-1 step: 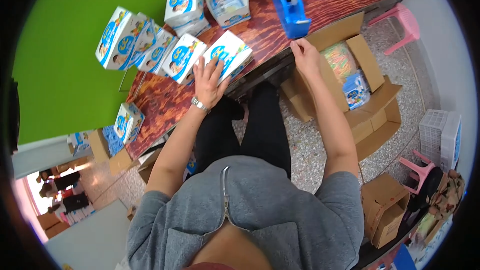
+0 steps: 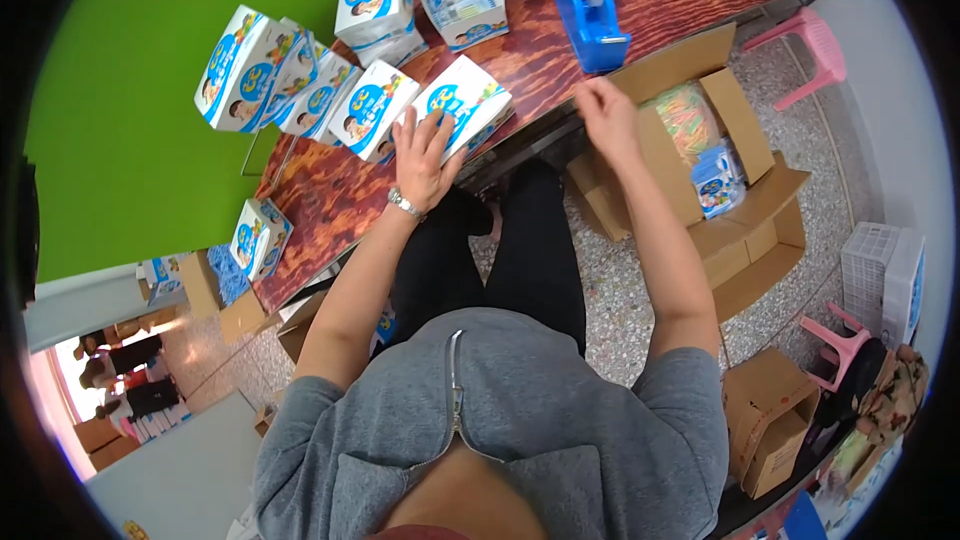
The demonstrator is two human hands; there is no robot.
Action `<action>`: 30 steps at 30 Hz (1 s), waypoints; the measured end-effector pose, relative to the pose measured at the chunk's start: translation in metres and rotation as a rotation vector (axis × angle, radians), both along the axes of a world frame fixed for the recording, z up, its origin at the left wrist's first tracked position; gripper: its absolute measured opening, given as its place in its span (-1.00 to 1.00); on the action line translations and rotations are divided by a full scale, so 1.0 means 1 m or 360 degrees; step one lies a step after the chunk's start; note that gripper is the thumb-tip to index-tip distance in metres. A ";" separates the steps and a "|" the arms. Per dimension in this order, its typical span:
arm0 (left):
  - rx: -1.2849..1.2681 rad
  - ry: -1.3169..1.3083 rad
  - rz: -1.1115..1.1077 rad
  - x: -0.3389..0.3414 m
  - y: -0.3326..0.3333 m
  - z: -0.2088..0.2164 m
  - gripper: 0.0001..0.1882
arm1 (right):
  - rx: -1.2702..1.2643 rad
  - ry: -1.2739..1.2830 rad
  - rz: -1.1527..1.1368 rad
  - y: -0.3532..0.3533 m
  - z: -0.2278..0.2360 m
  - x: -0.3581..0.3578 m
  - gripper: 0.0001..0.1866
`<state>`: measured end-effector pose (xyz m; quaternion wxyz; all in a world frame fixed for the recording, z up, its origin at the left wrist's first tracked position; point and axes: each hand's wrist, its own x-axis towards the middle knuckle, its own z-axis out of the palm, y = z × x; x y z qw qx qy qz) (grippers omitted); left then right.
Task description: Sorting and packing wet wipes into cardboard boxes.
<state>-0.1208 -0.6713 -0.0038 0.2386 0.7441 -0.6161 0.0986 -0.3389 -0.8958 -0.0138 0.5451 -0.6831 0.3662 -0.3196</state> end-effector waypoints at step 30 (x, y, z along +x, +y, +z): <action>0.0114 -0.0045 -0.0059 -0.012 -0.009 0.007 -0.48 | -0.0256 0.0132 0.0535 0.078 -0.002 0.070 -0.46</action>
